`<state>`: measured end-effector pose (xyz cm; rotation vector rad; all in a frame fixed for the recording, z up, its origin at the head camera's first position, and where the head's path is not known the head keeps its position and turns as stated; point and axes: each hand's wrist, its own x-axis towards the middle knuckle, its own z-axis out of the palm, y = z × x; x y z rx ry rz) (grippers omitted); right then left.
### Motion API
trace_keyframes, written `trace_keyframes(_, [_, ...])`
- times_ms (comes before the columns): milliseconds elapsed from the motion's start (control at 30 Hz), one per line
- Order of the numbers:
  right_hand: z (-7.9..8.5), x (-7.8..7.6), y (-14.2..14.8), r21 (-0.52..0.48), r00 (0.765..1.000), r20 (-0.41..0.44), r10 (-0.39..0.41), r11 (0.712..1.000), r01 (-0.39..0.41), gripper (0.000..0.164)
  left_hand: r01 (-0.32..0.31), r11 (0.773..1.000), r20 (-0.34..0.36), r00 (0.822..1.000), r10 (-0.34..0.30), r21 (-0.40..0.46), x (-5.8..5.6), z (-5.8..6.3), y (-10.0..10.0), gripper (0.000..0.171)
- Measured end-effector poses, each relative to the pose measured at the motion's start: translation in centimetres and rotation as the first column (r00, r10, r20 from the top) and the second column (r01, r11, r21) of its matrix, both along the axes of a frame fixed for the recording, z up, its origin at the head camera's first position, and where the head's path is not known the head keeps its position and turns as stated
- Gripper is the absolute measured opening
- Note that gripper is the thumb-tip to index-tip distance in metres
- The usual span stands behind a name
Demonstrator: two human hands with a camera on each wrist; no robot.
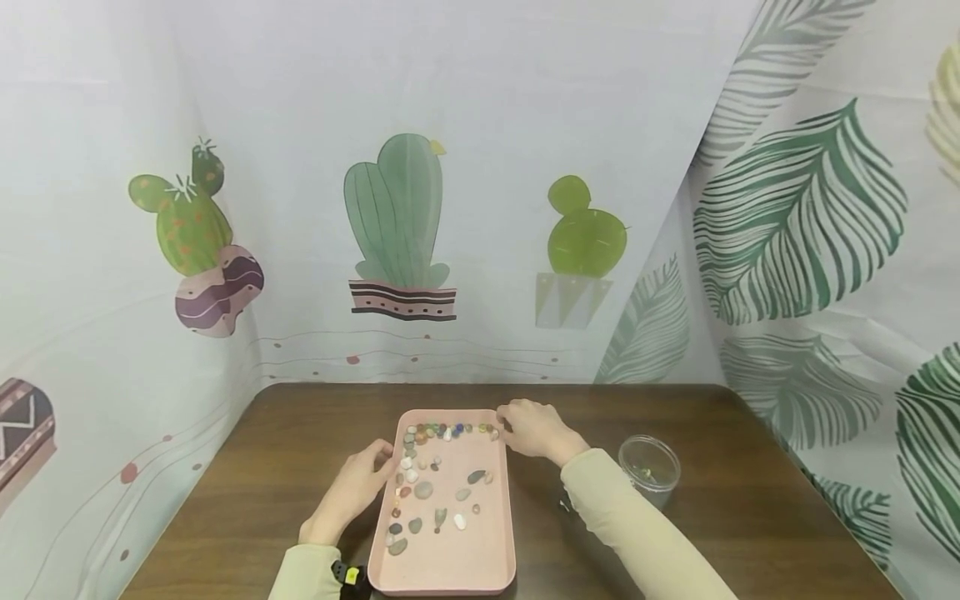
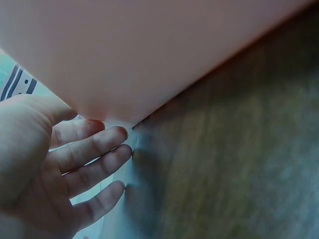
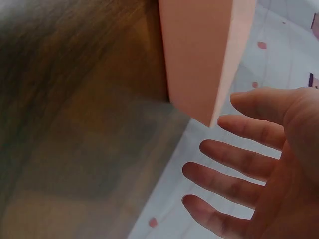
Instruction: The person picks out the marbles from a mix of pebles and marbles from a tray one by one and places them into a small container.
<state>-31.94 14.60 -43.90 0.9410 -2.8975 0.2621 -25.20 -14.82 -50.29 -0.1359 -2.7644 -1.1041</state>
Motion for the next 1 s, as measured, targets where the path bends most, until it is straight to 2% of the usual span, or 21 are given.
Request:
trace_keyframes(167, [-1.2,-0.9,-0.8,-0.01,0.998,0.057,-0.027,1.0,0.028,0.018,-0.003,1.0,0.001,1.0,0.003,-0.007,0.1,0.1,-0.1,0.014])
trace_keyframes(400, [-2.1,-1.8,-1.9,0.01,0.99,0.12,-0.075,0.997,0.074,0.029,-0.01,1.0,0.001,1.0,0.01,-0.015,0.3,0.2,-0.1,0.015])
trace_keyframes(567, [-2.4,-2.2,-2.4,0.012,0.987,0.134,-0.088,0.996,0.087,0.022,-0.01,1.0,-0.014,1.0,0.009,-0.02,0.3,0.2,0.0,0.013])
trace_keyframes(733, [-2.7,-2.4,-2.7,0.018,0.989,0.116,-0.093,0.996,0.091,0.005,-0.002,1.0,-0.016,1.0,0.001,-0.018,0.2,0.3,0.0,0.014])
trace_keyframes(1000, [-3.5,-2.5,-3.2,0.057,0.993,0.012,-0.114,0.992,0.113,0.006,0.0,1.0,-0.007,1.0,0.0,-0.021,0.3,0.4,0.0,0.015])
